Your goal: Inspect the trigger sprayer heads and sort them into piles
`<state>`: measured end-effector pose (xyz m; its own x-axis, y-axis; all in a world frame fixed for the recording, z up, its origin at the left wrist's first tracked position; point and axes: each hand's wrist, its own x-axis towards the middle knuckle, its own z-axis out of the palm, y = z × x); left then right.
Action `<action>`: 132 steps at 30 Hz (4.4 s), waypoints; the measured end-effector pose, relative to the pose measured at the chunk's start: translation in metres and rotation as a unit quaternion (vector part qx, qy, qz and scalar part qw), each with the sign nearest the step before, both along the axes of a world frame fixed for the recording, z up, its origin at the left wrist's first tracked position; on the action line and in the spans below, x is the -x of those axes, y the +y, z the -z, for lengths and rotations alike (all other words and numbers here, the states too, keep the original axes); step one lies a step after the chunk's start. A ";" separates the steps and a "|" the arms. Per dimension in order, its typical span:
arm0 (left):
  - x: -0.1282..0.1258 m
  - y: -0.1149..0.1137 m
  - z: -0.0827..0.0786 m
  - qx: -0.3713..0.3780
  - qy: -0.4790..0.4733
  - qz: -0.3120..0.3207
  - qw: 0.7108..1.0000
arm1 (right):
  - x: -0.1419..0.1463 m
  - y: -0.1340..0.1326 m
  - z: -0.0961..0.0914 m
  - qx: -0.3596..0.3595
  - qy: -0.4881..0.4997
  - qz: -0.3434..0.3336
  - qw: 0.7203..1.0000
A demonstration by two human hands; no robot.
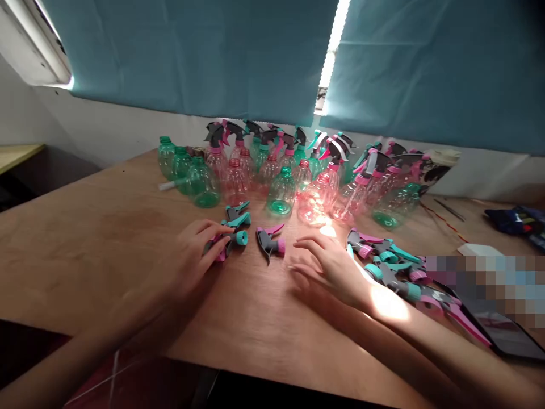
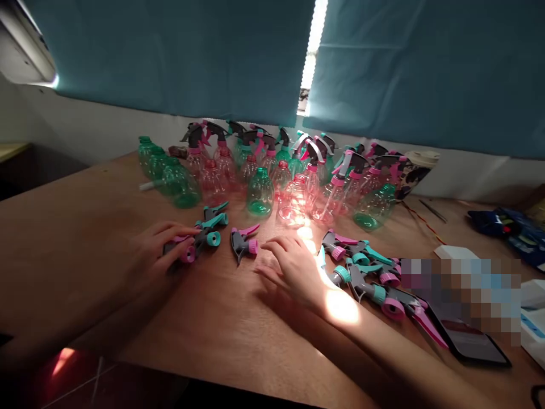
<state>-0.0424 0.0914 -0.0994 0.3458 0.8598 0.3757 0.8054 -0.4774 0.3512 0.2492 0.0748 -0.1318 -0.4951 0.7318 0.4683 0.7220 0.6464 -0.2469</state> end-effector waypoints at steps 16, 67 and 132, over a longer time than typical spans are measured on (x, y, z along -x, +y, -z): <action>0.040 0.001 0.040 -0.009 -0.003 0.006 1.000 | 0.102 0.060 0.002 0.033 -0.004 -0.040 0.999; -0.001 -0.011 0.008 -0.014 0.203 -0.074 0.976 | 0.084 0.069 -0.025 0.123 -0.059 -0.129 0.982; -0.133 0.001 0.049 0.191 -0.137 0.180 0.955 | -0.036 -0.046 0.017 0.312 0.182 0.042 0.932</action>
<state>0.0902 0.0926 -0.1488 0.5791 0.7956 0.1779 0.4657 -0.5020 0.7288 0.2855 0.0284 -0.1489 -0.3151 0.9469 0.0642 0.5587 0.2398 -0.7940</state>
